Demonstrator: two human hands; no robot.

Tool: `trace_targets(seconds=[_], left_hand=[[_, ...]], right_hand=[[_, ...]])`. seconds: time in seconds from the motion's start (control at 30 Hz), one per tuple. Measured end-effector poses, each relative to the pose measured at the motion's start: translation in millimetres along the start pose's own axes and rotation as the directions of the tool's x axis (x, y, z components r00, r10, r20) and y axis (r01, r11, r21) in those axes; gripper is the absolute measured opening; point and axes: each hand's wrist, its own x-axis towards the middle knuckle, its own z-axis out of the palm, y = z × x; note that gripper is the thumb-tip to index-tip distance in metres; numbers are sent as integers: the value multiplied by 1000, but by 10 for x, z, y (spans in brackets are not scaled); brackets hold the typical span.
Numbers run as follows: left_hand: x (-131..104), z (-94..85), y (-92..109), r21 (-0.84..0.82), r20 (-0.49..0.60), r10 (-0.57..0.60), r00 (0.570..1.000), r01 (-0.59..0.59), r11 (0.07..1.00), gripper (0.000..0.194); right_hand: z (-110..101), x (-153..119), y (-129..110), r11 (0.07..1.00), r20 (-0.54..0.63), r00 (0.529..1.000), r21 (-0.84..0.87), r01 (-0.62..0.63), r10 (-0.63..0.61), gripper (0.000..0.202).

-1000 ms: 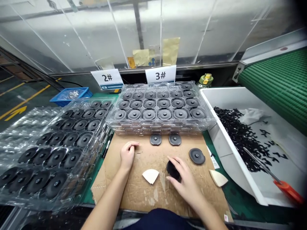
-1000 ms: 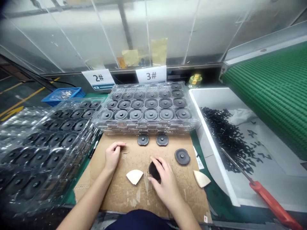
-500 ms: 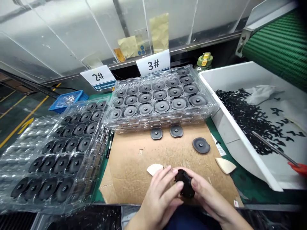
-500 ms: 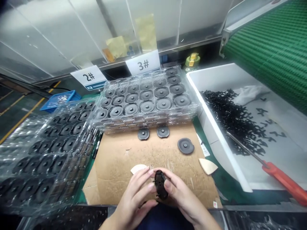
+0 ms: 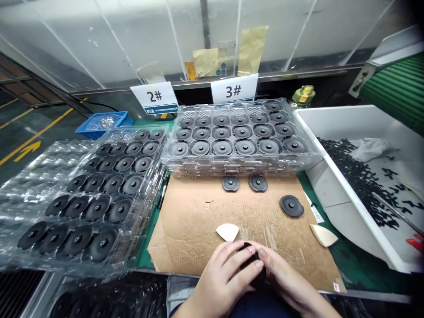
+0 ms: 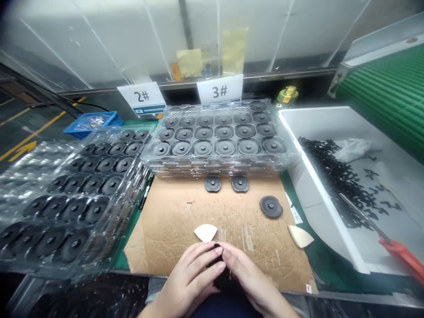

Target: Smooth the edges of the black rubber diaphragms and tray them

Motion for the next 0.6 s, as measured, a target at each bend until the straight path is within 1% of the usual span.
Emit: trace_targets(seconds=[0.1,0.17,0.23,0.3,0.37,0.47,0.53,0.6], left_hand=[[-112,-49,12,-18,-63,-43,997,41,999,53],[-186,-73,43,-31,-89,-73,993,70,997,54],[-252,-95,87,-50,-96,-107,990,102,993,55],[-308,-122,137,-58,-108,-134,985,128,990,55],[-357,-157,187,-55,-143,-159,977,153,987,54],[-449,-207,256,-46,-216,-201,955,196,980,52],[-530,-219,296,-35,-227,-226,947,224,974,52],[-618,-205,330,1,-241,-239,941,246,969,54]], right_hand=[[158,54,-41,995,22,1000,-99,5,-3,50],[263,76,-51,989,12,1000,-149,10,-8,51],[342,90,-27,983,-26,1000,-183,-9,4,53],[363,105,54,978,-93,995,-205,-45,26,56],[304,125,196,967,-173,984,-243,-76,34,61],[108,147,451,915,-262,965,-388,-108,3,68],[-13,145,573,855,-260,963,-513,-78,-68,62],[-63,144,629,786,-193,973,-618,-17,-130,51]])
